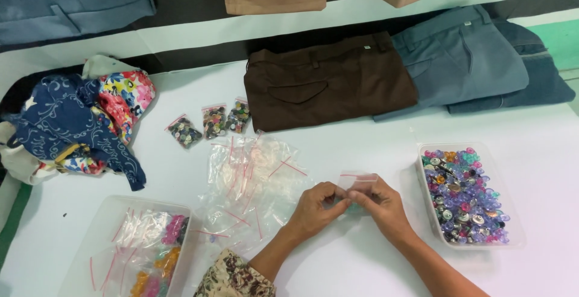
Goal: Sorting and counting colorful buttons before placing them into small plastic bags.
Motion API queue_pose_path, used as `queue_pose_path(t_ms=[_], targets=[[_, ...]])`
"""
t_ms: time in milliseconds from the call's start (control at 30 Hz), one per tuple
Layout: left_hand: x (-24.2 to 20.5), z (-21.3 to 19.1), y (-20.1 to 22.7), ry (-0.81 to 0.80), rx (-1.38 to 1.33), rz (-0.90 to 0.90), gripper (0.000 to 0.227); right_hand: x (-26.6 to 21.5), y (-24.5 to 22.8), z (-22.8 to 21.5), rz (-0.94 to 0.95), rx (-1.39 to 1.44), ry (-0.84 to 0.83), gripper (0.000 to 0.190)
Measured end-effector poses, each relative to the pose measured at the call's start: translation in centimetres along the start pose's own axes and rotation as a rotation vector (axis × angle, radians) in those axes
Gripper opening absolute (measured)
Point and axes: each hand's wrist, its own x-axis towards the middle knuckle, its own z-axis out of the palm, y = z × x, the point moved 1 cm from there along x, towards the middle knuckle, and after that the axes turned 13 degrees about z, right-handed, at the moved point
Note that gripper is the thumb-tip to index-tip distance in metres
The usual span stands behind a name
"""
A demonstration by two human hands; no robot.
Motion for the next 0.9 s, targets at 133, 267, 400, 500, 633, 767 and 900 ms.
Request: queue_pose_path(t_ms=[133,267,400,500,633,767,900], targets=[[0.1,-0.1,0.3,-0.001,-0.048,-0.05,0.007,0.4,0.0,-0.8,-0.026,0.078,0.144,0.012],[0.3,-0.3,0.3,0.017,-0.053,-0.034,0.006,0.4,-0.7,-0.6,-0.049,0.023,0.096,0.013],[0.1,-0.4,0.5,0.022,-0.088,-0.097,0.009,-0.2,-0.7,0.0,-0.014,-0.002,0.084,0.016],[0.1,-0.4,0.3,0.018,-0.085,-0.071,0.009,0.9,1.3,-1.4,-0.038,0.074,0.207,0.012],[0.1,-0.4,0.2,0.031,-0.104,-0.084,0.009,0.1,-0.4,-0.4,-0.028,-0.047,0.098,0.009],[0.1,-0.5,0.1,0.032,-0.085,-0.056,0.01,0.2,0.1,-0.4,-0.069,-0.04,0.114,0.009],[-0.1,-0.4,-0.2,0.048,-0.08,-0.035,0.009,-0.2,-1.1,-0.3,-0.059,-0.042,0.059,0.011]])
